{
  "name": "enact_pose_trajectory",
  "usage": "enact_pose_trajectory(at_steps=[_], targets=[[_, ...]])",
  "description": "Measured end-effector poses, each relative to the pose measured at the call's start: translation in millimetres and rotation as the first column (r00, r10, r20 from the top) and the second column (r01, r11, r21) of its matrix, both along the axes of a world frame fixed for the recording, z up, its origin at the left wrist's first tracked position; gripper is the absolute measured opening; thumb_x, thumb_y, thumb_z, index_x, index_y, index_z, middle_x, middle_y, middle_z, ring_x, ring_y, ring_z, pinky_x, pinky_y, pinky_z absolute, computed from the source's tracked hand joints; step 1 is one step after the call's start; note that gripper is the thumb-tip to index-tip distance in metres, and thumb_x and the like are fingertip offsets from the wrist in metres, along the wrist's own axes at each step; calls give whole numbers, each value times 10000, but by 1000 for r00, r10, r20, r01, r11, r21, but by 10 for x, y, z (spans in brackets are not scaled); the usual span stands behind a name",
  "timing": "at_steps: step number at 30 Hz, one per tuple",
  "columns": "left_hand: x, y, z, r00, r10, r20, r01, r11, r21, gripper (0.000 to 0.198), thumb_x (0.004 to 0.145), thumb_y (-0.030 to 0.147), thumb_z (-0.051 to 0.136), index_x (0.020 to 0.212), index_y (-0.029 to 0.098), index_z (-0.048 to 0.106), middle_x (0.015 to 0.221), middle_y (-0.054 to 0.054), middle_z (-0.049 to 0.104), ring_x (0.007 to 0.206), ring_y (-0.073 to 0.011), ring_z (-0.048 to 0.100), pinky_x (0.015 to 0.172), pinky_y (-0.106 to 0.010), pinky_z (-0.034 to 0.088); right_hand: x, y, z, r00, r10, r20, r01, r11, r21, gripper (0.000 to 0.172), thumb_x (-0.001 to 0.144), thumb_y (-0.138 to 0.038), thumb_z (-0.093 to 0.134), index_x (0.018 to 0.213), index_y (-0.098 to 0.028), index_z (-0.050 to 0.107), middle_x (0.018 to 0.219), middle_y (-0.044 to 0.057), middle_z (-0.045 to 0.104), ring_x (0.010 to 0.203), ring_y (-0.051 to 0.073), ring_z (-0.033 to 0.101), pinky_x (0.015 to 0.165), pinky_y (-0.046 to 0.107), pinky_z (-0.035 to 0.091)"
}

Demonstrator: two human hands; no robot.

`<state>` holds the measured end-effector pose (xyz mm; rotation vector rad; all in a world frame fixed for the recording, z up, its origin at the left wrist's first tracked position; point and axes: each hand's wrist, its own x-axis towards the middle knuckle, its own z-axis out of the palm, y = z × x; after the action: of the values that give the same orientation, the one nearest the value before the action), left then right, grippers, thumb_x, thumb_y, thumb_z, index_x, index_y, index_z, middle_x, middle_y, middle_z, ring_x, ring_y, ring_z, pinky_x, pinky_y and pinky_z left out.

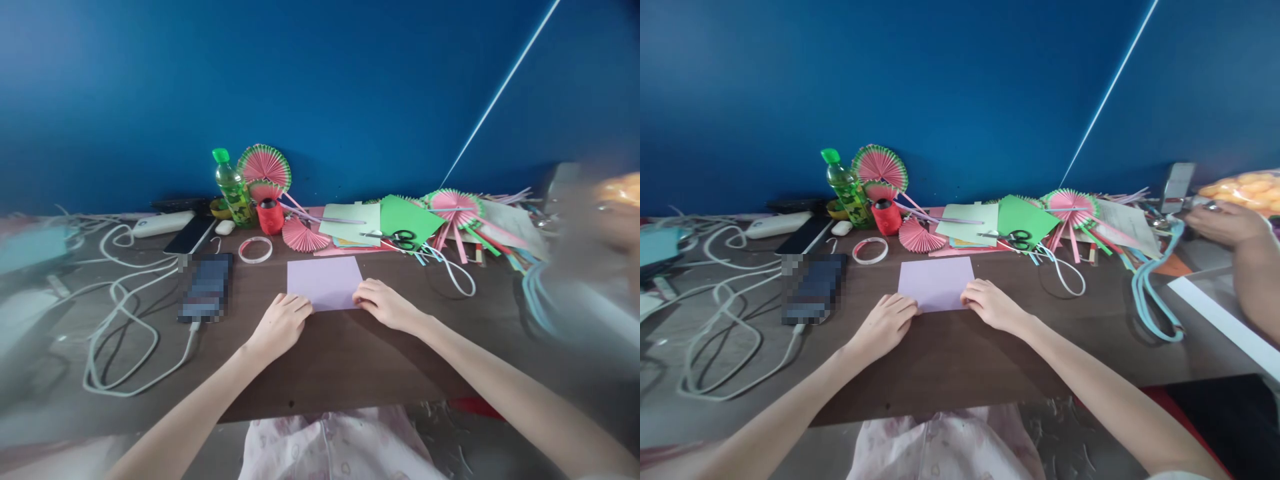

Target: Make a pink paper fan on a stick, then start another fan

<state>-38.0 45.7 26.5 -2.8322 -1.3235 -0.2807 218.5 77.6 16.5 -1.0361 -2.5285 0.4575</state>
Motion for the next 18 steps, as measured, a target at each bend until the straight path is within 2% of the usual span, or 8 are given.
enact_pose_trajectory(at_steps=[6,9,13,18], targets=[[85,20,-1,998,29,-61,-21,991,131,163,867,212,448,746,171,550,769,-36,583,765,-176,525,665,-316,347,-108,-13,76,985,7,175,-35,987,157,115,851,-195,481,780,-168,568,769,41,580,758,167,514,708,300,374],[168,36,-15,997,27,-77,-15,988,157,165,870,174,430,757,169,550,757,-45,567,770,-183,520,657,-319,357,-202,-12,51,981,23,193,-65,974,216,170,880,-223,452,766,-166,564,758,39,571,735,160,499,699,285,386],[233,-4,-36,991,16,-131,7,986,169,181,866,105,391,806,173,549,777,-50,549,763,-184,511,647,-315,382,-257,-46,-17,980,71,185,-122,952,281,218,901,-147,373,816,-168,573,788,43,570,748,155,480,699,261,394],[231,4,-35,985,44,-170,-18,988,153,196,864,87,372,809,165,543,785,-54,557,768,-185,518,620,-298,395,-253,-62,-27,977,31,209,-96,947,308,248,901,-155,369,779,-166,585,769,47,572,716,157,489,642,265,387]])
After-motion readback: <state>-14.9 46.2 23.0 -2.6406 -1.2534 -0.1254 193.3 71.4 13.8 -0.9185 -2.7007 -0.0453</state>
